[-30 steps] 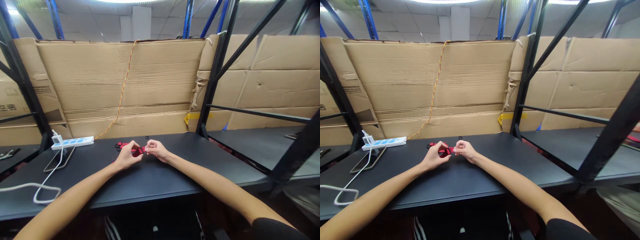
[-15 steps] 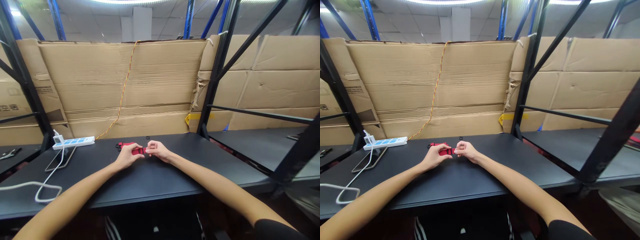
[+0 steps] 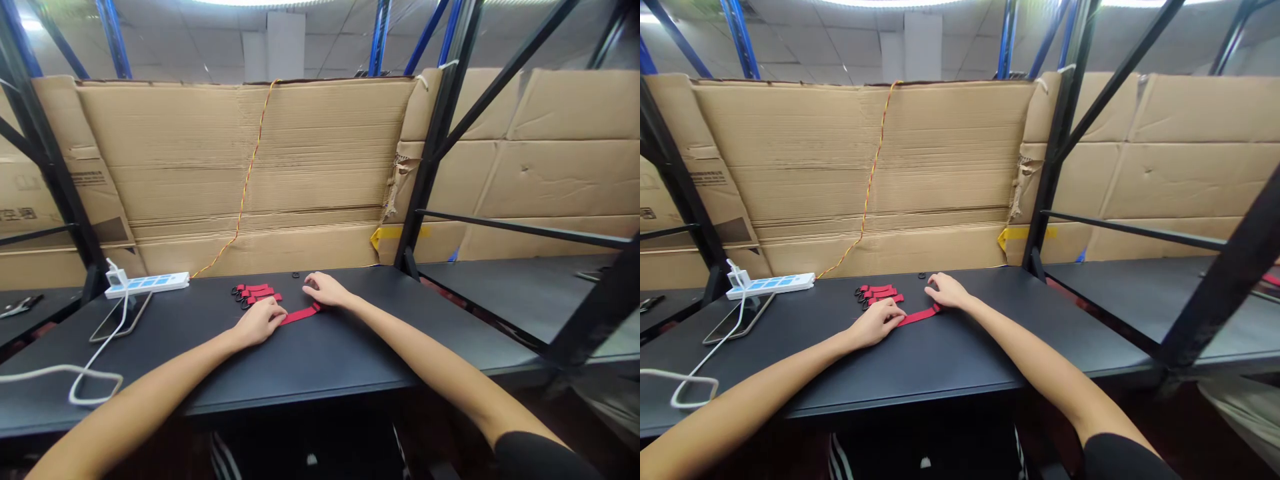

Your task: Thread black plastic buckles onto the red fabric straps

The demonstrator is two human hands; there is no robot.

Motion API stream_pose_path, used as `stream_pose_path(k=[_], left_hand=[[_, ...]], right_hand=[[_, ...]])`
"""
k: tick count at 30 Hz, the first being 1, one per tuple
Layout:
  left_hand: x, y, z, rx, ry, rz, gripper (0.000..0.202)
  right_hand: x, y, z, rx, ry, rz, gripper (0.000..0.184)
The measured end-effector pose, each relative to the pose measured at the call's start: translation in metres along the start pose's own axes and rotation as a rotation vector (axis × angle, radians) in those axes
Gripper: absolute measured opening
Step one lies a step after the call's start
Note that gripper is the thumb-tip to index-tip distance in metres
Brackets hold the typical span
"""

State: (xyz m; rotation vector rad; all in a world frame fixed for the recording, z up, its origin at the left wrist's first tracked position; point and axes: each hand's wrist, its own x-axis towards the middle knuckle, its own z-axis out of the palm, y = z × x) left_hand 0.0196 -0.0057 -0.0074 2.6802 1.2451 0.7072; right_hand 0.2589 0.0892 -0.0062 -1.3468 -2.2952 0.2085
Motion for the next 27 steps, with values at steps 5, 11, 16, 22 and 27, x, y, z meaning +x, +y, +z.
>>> stream_pose_path(k=[5, 11, 16, 22, 27], left_hand=[[-0.001, 0.005, 0.000, -0.012, -0.042, 0.066, 0.030], [-0.003, 0.011, -0.001, 0.045, -0.005, -0.021, 0.027], [-0.003, 0.011, 0.002, 0.116, 0.072, -0.108, 0.034], [-0.001, 0.008, -0.004, 0.077, 0.017, -0.068, 0.025], [0.002, 0.002, -0.011, 0.032, -0.003, -0.076, 0.023]], right_hand=[[0.022, -0.020, 0.012, -0.169, -0.144, -0.080, 0.056], [0.025, -0.031, 0.002, -0.187, -0.171, -0.116, 0.049], [-0.011, -0.048, -0.012, -0.115, -0.143, -0.258, 0.036], [-0.041, -0.072, -0.010, 0.296, -0.279, -0.502, 0.031], [-0.035, -0.065, -0.001, 0.254, -0.193, -0.486, 0.025]])
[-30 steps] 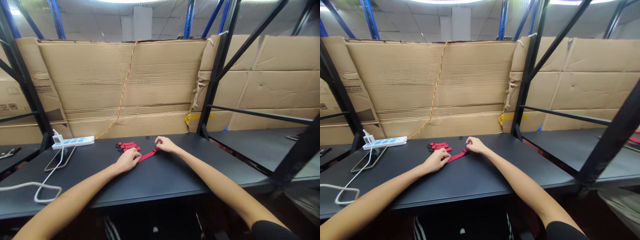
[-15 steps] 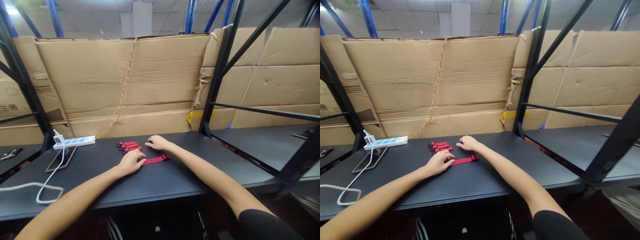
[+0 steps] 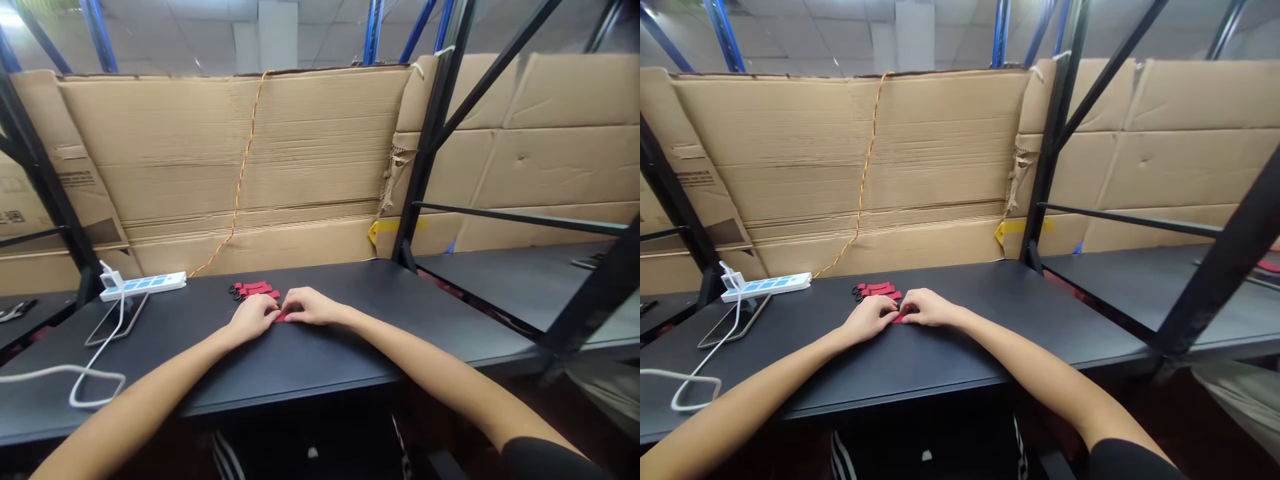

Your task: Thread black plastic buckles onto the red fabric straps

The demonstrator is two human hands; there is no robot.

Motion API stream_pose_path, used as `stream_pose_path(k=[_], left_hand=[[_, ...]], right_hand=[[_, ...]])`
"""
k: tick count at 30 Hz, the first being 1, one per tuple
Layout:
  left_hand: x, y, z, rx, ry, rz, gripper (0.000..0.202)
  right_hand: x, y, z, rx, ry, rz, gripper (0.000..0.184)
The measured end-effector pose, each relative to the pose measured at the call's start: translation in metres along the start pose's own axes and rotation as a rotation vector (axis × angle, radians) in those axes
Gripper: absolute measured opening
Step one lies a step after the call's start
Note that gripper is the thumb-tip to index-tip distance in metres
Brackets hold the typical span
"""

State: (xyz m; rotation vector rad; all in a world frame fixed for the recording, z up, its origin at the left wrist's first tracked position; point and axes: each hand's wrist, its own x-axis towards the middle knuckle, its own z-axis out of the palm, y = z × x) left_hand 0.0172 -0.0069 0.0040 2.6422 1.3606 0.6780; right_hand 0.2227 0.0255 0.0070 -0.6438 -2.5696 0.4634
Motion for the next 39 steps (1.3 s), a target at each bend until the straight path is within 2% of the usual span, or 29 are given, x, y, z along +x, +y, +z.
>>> stream_pose_path(k=[2, 5, 8, 11, 15, 19, 24, 27, 30, 35, 39], left_hand=[[0.001, -0.003, -0.001, -0.020, 0.015, -0.018, 0.022], [0.002, -0.006, -0.001, -0.041, 0.029, -0.042, 0.019], [0.002, -0.006, -0.001, -0.071, -0.003, -0.084, 0.015], [0.002, -0.006, -0.002, -0.152, -0.023, -0.123, 0.018], [0.003, -0.009, -0.002, -0.187, -0.078, -0.154, 0.036], [0.003, -0.010, -0.002, -0.161, -0.145, -0.094, 0.033], [0.002, -0.011, -0.004, -0.145, -0.087, -0.092, 0.026], [0.003, -0.014, -0.006, -0.246, -0.093, -0.118, 0.022], [0.005, -0.017, -0.007, -0.427, -0.064, -0.177, 0.020], [0.007, -0.016, -0.008, -0.826, -0.010, -0.359, 0.032], [0.006, -0.013, -0.010, -0.899, 0.037, -0.390, 0.035]], right_hand=[[0.000, 0.008, -0.005, -0.039, -0.016, 0.061, 0.020], [-0.004, 0.018, -0.018, -0.048, -0.114, 0.191, 0.016], [-0.008, 0.021, -0.025, -0.065, -0.140, 0.244, 0.023], [-0.008, 0.017, -0.016, -0.064, -0.052, 0.189, 0.036], [0.000, 0.013, 0.003, -0.017, -0.037, 0.140, 0.031], [0.003, 0.014, 0.006, 0.104, -0.128, 0.204, 0.023], [0.002, 0.014, 0.004, 0.189, -0.111, 0.251, 0.029], [0.001, 0.014, 0.005, 0.191, -0.129, 0.276, 0.024], [-0.001, 0.015, 0.008, 0.232, -0.074, 0.258, 0.022], [-0.002, 0.018, 0.011, 0.296, 0.090, 0.239, 0.018], [0.000, 0.018, 0.011, 0.332, 0.200, 0.317, 0.027]])
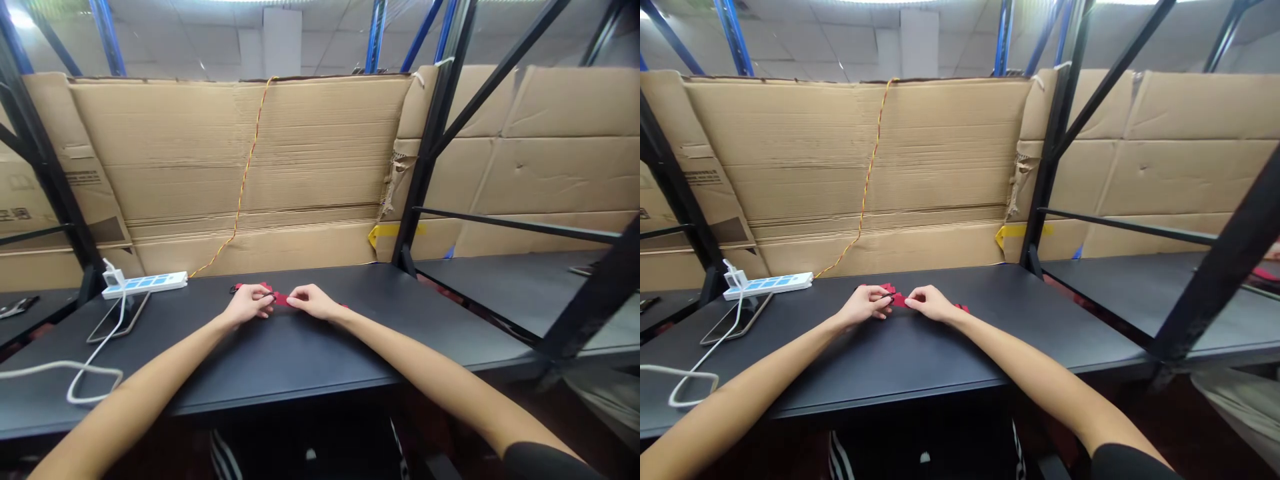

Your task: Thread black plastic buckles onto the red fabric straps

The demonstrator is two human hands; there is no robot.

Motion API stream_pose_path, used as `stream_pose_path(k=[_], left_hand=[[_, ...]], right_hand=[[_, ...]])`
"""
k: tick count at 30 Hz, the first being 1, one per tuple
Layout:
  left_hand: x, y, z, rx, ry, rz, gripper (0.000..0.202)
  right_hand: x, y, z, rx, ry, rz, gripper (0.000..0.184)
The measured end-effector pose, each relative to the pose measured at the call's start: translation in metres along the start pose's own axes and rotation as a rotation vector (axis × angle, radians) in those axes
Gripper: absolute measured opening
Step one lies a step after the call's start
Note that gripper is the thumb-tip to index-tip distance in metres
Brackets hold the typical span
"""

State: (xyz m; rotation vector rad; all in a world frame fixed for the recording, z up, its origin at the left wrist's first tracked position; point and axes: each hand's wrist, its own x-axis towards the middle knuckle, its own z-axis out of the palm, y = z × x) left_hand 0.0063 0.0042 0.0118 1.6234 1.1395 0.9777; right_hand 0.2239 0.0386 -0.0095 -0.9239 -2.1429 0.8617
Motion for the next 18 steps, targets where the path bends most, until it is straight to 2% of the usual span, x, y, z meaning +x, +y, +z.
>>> stream_pose_path(k=[5, 10, 14, 18], left_hand=[[-0.0015, 0.0038, 0.0007, 0.010, 0.032, 0.025, 0.032], [-0.0041, 0.0076, 0.0035, -0.146, 0.031, -0.054, 0.034], [-0.0044, 0.0079, 0.0050, -0.146, 0.055, -0.084, 0.036], [-0.0039, 0.0074, 0.0055, -0.135, 0.026, -0.092, 0.034]], right_hand=[[-0.0006, -0.0025, 0.0019, 0.179, 0.006, 0.022, 0.027], [-0.0012, -0.0029, 0.0017, 0.121, 0.031, 0.030, 0.025], [-0.0006, -0.0021, 0.0013, 0.103, 0.031, 0.031, 0.024], [0.0005, 0.0008, 0.0007, 0.123, 0.053, 0.041, 0.024]])
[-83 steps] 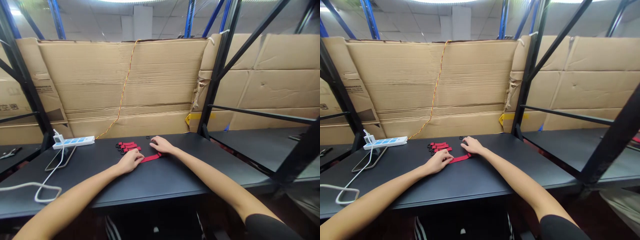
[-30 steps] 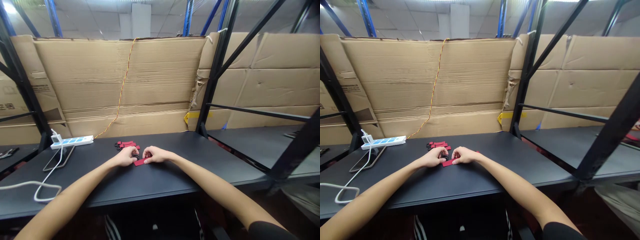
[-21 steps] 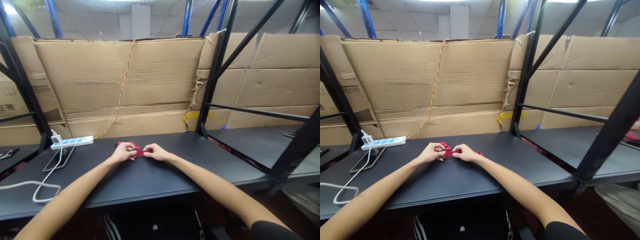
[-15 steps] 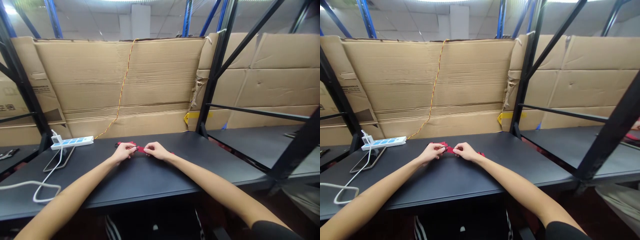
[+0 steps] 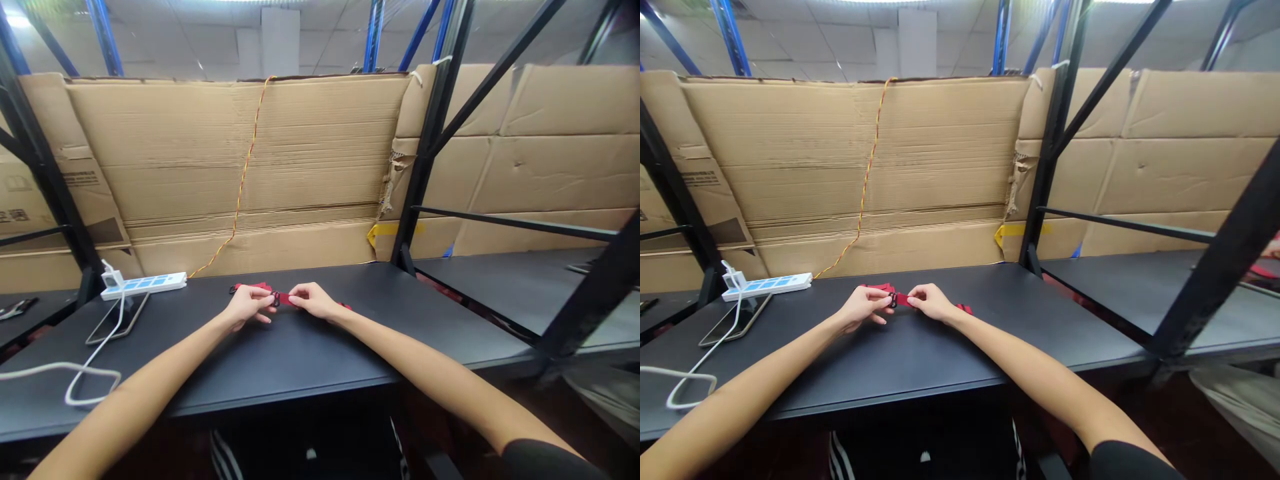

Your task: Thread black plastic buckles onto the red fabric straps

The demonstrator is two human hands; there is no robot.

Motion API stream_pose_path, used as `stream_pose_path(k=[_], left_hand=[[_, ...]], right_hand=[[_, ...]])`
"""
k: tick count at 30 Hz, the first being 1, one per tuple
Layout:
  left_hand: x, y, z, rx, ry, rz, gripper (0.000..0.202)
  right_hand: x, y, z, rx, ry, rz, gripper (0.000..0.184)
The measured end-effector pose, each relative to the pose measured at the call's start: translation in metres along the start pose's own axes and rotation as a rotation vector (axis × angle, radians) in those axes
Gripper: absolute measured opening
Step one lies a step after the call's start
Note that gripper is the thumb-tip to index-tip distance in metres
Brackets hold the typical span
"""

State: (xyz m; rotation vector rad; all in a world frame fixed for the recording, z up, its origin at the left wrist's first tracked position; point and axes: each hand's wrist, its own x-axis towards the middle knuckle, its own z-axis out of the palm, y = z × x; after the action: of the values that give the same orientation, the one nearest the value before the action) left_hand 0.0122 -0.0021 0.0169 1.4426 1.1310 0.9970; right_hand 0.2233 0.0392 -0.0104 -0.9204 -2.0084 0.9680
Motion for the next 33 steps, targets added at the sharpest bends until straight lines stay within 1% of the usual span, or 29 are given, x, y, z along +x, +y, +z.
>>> stream_pose_path(k=[2, 4, 9, 11, 13, 15, 17, 19, 22, 23, 25, 27, 30, 33], left_hand=[[0.000, 0.000, 0.000, 0.011, -0.005, 0.003, 0.035], [-0.001, -0.001, 0.001, 0.031, -0.009, 0.009, 0.037], [-0.001, -0.003, 0.004, 0.131, -0.081, 0.017, 0.041], [0.000, -0.003, 0.006, 0.188, -0.089, 0.106, 0.047], [0.000, -0.004, 0.006, 0.275, -0.083, 0.279, 0.046], [0.001, -0.005, 0.006, 0.367, -0.084, 0.435, 0.031], [0.002, -0.007, 0.005, 0.425, -0.081, 0.503, 0.015], [0.003, -0.008, 0.004, 0.425, -0.038, 0.495, 0.008], [0.006, -0.006, 0.000, 0.323, 0.115, 0.431, 0.006], [0.007, -0.005, -0.001, 0.283, 0.172, 0.404, 0.006], [0.009, -0.004, -0.004, 0.238, 0.276, 0.363, 0.006], [0.010, -0.003, -0.007, 0.234, 0.352, 0.342, 0.007], [0.011, -0.004, -0.008, 0.228, 0.402, 0.342, 0.008], [0.011, -0.004, -0.005, 0.163, 0.375, 0.336, 0.007]], right_hand=[[0.000, 0.001, -0.001, 0.016, -0.020, -0.014, 0.025], [0.000, 0.001, -0.002, 0.041, -0.069, -0.038, 0.027], [-0.003, -0.003, 0.000, 0.102, -0.170, -0.051, 0.033], [-0.004, -0.004, 0.001, 0.127, -0.169, -0.042, 0.034], [-0.004, -0.003, 0.003, 0.166, -0.147, -0.021, 0.035], [-0.003, -0.003, 0.004, 0.212, -0.137, 0.004, 0.037], [-0.002, -0.003, 0.003, 0.224, -0.145, 0.015, 0.040], [0.000, -0.005, -0.001, 0.157, -0.142, -0.014, 0.041], [0.002, -0.008, -0.017, -0.068, -0.123, -0.064, 0.039], [0.002, -0.009, -0.025, -0.147, -0.140, -0.054, 0.041], [0.001, -0.007, -0.040, -0.286, -0.227, 0.003, 0.047], [0.000, -0.003, -0.053, -0.388, -0.312, 0.037, 0.054], [0.000, 0.003, -0.061, -0.436, -0.339, 0.038, 0.056], [0.001, 0.004, -0.057, -0.397, -0.335, 0.022, 0.051]])
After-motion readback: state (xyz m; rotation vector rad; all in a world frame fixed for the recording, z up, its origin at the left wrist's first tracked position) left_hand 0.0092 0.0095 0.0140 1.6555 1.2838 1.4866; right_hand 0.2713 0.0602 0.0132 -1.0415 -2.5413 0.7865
